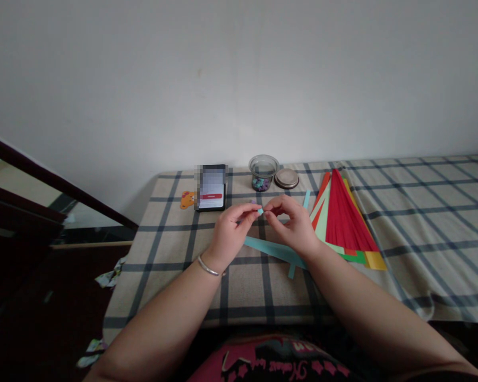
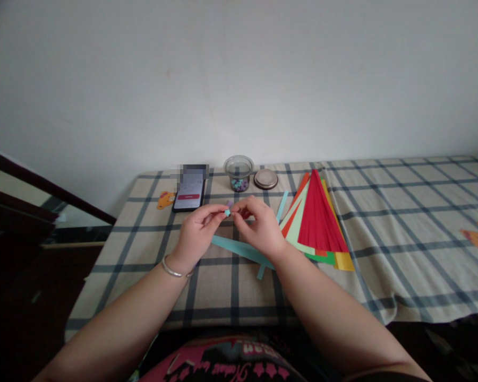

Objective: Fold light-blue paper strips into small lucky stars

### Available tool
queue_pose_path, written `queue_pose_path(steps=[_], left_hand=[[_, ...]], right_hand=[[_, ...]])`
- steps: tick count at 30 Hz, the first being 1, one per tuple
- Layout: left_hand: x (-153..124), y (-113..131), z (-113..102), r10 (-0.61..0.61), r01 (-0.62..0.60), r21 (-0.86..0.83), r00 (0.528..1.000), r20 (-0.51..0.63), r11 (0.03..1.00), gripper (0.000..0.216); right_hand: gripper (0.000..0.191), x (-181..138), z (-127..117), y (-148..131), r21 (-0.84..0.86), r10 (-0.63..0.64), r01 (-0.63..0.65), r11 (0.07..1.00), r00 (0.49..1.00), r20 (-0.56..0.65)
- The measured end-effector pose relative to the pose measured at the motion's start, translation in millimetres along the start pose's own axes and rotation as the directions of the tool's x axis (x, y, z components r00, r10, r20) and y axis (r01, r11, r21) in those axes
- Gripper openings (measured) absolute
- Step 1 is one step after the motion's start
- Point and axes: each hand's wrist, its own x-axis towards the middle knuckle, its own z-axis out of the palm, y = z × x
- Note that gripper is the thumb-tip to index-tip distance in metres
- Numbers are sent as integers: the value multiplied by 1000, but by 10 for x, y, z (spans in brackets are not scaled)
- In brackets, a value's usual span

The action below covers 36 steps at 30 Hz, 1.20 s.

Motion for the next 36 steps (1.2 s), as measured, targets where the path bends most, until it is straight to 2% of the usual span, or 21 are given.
queue_pose_path(steps=[4, 7, 13, 19, 27, 31, 36], left_hand=[[3, 6, -15, 51, -50, 56, 999, -5, 997, 16], [-1, 25, -16, 61, -60, 74, 998, -7, 995, 17], [-14, 31, 4, -4, 4, -19, 1000, -4, 1000, 17], [-22, 10, -6, 15, -14, -32, 999, 42, 999, 16], [-12, -31, 3, -18, 22, -97, 999, 38, 995, 19], [-9, -34, -9, -15, 17, -60, 999, 33, 998, 20], [-15, -17, -21, 7, -7, 7, 1000, 4, 1000, 17]], right_hand=[[9, -3, 15, 23, 55, 29, -30, 998, 999, 14], [7, -3, 31, 39, 80, 58, -60, 995, 998, 20], [6, 1, 25, 46, 69, 62, -65, 996, 997, 38], [9, -12, 37, 53, 74, 66, -67, 995, 998, 22], [4, -11, 42, 5, 174, 122, -125, 977, 992, 24], [7, -5, 47, 12, 167, 160, -162, 973, 987, 24], [6, -11, 44, 35, 171, 144, -146, 974, 989, 25]])
